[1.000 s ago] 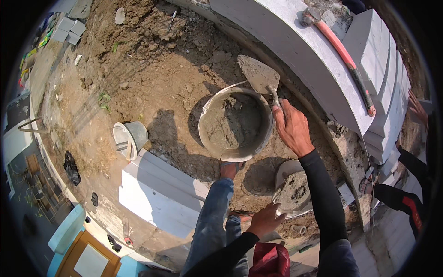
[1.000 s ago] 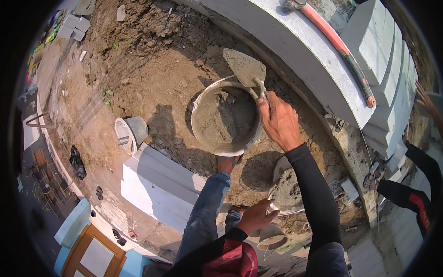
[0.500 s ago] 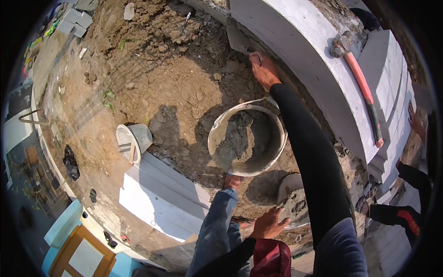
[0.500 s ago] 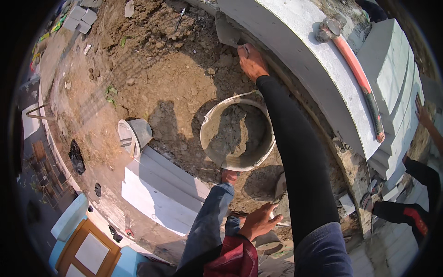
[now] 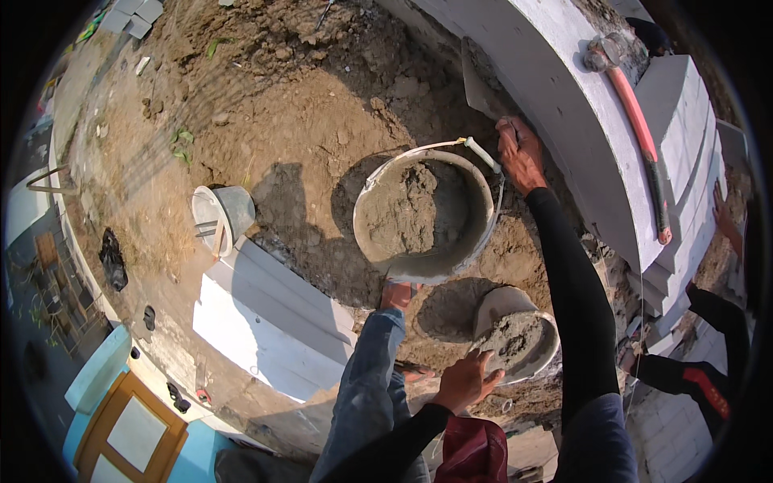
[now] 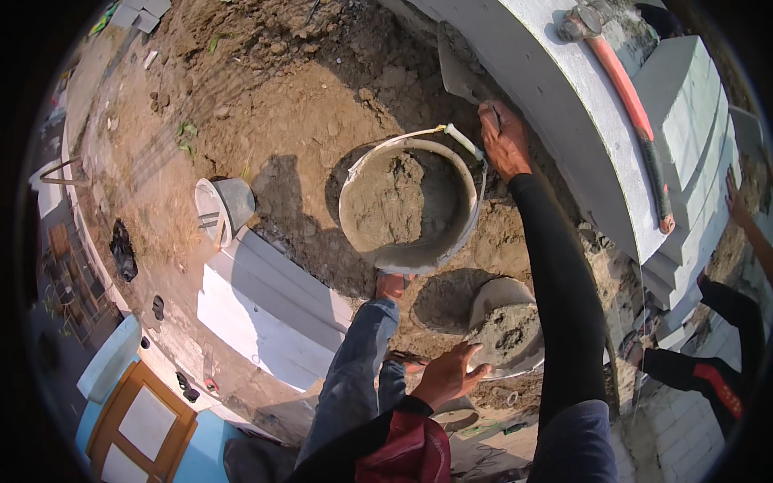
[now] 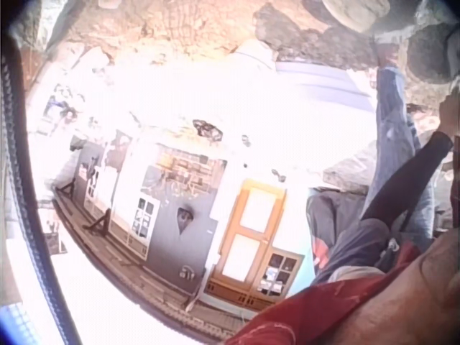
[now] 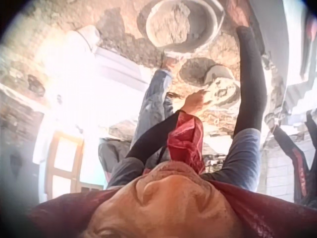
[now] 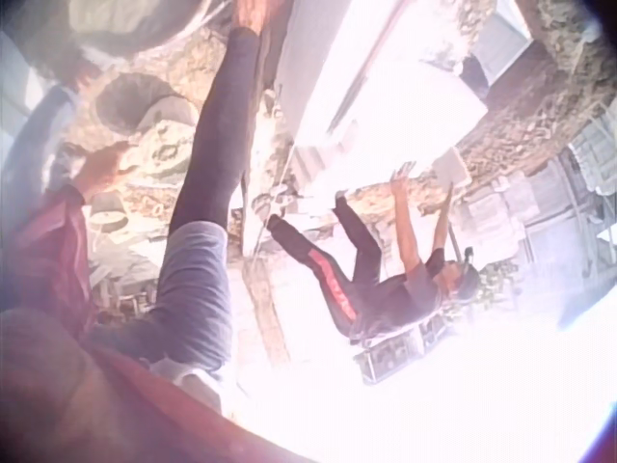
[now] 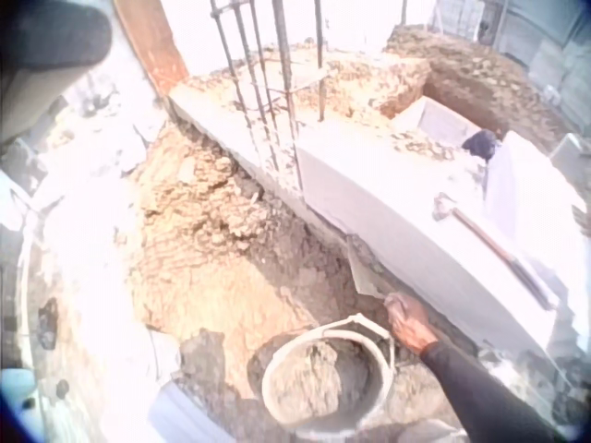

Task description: The person applies mortar to the top of a low brick wall using a trowel, scooping the mixture from a bucket and spreading it along the surface.

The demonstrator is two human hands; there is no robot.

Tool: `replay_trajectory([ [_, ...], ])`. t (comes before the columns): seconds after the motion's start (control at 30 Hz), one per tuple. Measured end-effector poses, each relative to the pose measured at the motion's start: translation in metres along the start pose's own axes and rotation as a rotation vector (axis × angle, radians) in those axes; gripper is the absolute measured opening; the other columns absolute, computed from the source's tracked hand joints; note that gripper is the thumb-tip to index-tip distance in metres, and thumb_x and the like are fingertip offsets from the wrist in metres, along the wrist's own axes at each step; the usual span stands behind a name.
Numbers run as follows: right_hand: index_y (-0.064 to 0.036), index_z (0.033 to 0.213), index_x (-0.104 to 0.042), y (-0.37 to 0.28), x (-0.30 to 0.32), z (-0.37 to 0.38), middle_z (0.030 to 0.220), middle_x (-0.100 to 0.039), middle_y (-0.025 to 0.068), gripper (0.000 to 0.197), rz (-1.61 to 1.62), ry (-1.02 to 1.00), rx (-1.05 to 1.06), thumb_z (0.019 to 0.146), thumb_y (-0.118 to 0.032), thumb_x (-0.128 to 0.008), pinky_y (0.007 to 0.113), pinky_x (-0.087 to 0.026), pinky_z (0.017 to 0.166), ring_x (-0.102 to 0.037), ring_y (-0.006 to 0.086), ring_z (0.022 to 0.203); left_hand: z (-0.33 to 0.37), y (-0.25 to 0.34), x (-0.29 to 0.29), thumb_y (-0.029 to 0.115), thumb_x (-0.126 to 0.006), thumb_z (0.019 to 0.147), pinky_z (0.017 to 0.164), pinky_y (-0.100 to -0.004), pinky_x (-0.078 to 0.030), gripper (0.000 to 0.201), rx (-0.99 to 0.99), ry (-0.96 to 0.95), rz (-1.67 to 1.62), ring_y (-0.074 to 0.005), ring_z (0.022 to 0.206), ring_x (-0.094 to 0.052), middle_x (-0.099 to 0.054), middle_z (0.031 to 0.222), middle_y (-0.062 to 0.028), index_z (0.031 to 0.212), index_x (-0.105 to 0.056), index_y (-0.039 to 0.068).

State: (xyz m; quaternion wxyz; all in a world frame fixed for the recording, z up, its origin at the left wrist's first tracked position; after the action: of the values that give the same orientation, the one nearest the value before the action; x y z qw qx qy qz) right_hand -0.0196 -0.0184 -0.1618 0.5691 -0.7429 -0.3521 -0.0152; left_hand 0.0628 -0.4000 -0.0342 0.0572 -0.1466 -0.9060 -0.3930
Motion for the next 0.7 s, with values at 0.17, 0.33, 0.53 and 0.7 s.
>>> replay_trajectory([
  [0.17,-0.0008,0.109,-0.062,0.018,0.056,-0.072,0.081,-0.063,0.019,0.038,-0.511,0.225,0.21,0.101,-0.037,-0.053,0.044,-0.048,0.069,-0.061,0.0354,0.072,-0.007,0.012,-0.002,0.051,-0.058,0.096,0.093,-0.0432,-0.052,0.061,0.052,-0.16,-0.012,-0.0366,0.113,-0.062,-0.061,0.127,-0.0207,0.131,-0.056,0.002],
  [0.33,0.0002,0.114,-0.058,-0.041,0.078,-0.182,0.088,-0.061,0.0227,0.025,-0.647,0.248,0.321,0.1,-0.02,-0.052,0.047,-0.049,0.067,-0.062,0.0418,0.077,-0.026,-0.004,-0.01,0.051,-0.056,0.096,0.094,-0.0438,-0.05,0.062,0.078,-0.156,-0.022,-0.037,0.114,-0.061,-0.059,0.129,-0.0213,0.133,-0.054,0.001],
  [0.53,0.0028,0.119,-0.048,-0.049,0.017,-0.26,0.085,-0.062,0.0225,0.034,-0.617,0.035,0.319,0.094,-0.013,-0.064,0.047,-0.049,0.055,-0.063,0.0406,0.067,-0.033,-0.007,-0.025,0.052,-0.056,0.096,0.095,-0.045,-0.049,0.064,0.059,-0.177,0.0,-0.038,0.114,-0.061,-0.06,0.128,-0.0226,0.133,-0.054,0.0],
  [0.7,0.0016,0.115,-0.049,-0.044,-0.005,-0.243,0.077,-0.064,0.0221,0.035,-0.698,-0.087,0.272,0.094,-0.021,-0.065,0.047,-0.048,0.049,-0.063,0.0406,0.058,-0.027,-0.019,-0.014,0.051,-0.057,0.096,0.093,-0.0449,-0.05,0.062,0.034,-0.1,-0.026,-0.0383,0.111,-0.062,-0.061,0.124,-0.0214,0.131,-0.055,0.0],
])
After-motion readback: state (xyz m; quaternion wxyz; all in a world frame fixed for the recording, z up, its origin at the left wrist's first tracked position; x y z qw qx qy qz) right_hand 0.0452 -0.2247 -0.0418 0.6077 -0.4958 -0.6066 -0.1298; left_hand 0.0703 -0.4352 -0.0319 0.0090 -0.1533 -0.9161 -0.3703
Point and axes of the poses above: each hand's wrist, its own z-axis towards the middle knuckle, its own x-axis out of the back of the hand, y = z × x, the point moved 1 cm from there along z, towards the middle knuckle
